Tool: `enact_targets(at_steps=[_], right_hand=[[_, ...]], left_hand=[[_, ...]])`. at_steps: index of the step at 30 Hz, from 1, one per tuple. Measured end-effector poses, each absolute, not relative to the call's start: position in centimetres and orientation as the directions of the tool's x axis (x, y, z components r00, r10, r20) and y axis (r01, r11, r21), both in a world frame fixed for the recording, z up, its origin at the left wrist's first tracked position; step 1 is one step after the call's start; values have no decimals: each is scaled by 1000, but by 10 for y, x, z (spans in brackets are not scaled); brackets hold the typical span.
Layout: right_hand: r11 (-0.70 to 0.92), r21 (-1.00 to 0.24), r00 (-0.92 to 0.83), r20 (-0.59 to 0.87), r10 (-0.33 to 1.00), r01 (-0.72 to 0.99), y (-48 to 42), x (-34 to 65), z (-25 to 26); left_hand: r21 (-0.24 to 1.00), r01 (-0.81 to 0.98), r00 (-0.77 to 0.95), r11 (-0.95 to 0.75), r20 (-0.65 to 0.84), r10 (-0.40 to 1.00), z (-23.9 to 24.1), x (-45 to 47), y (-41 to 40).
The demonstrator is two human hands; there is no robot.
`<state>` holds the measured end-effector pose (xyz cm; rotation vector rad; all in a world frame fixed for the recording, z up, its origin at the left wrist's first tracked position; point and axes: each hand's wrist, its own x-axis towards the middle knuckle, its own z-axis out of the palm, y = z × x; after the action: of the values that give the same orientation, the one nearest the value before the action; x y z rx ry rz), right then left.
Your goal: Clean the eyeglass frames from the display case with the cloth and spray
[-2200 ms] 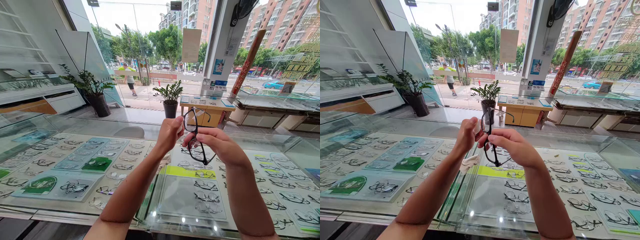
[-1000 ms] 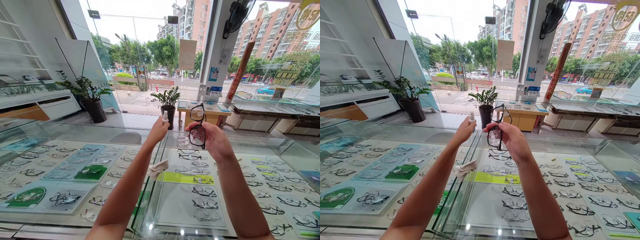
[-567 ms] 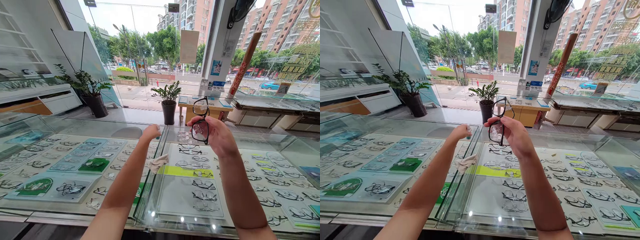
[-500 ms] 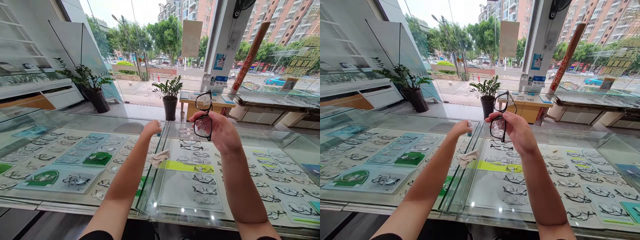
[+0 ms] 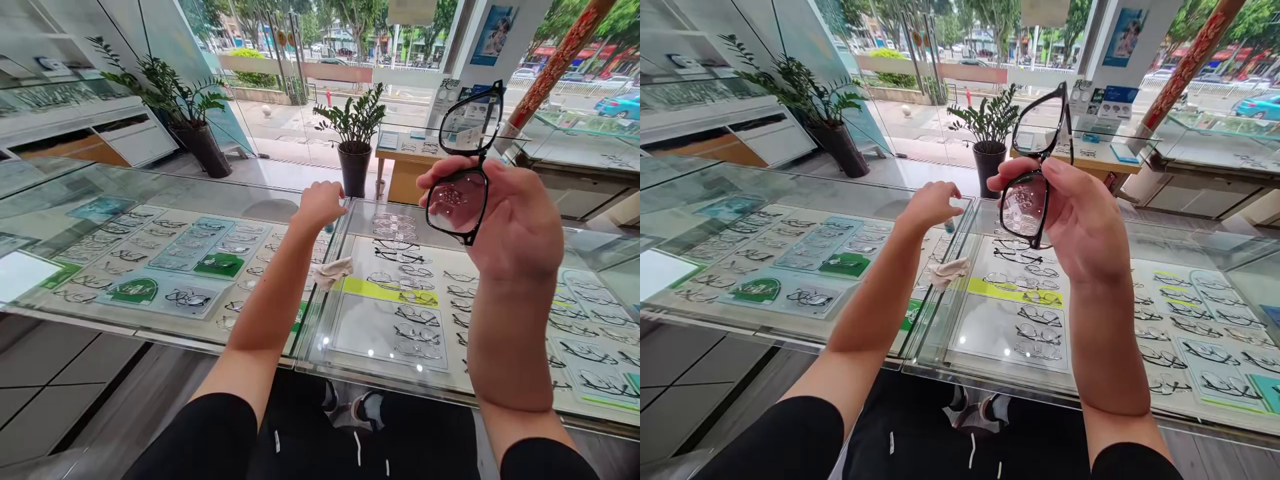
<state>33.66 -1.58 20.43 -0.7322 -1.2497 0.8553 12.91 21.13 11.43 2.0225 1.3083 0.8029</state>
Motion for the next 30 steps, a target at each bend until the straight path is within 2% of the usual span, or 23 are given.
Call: enact_targets(at_steps=[3, 5, 8, 11, 14, 18, 21, 25, 30], right_hand=[[482, -869, 126, 469, 874, -111, -16, 336, 205], [450, -890, 144, 436, 888, -81, -16, 335, 204], [441, -892, 128, 428, 895, -98, -16, 334, 203], [438, -890, 108, 427, 898, -122, -17, 332, 202], [421, -901, 107, 411, 905, -106, -18, 328, 201], [407, -910, 86, 401, 912, -71, -23, 322, 198], [398, -916, 39, 397, 917, -51, -25, 319, 194], [357, -933, -70, 359, 931, -39, -27, 320, 178], [266, -958, -132, 279, 951, -104, -33, 330, 137]], left_hand=[[639, 611, 505, -468, 140, 851, 134, 137, 180], [573, 642, 592, -509, 51, 805, 135, 137, 162], [502, 755, 538, -423, -103, 837, 111, 129, 147], [447, 807, 483, -386, -122, 867, 70, 116, 146], [511, 771, 522, -380, -166, 837, 38, 107, 152], [817, 460, 683, -347, -77, 726, 26, 107, 158], [969, 156, 730, -189, 15, 683, 30, 110, 156], [991, -115, 706, 68, 33, 708, 41, 115, 148], [923, -293, 649, 248, 1, 761, 61, 128, 131]])
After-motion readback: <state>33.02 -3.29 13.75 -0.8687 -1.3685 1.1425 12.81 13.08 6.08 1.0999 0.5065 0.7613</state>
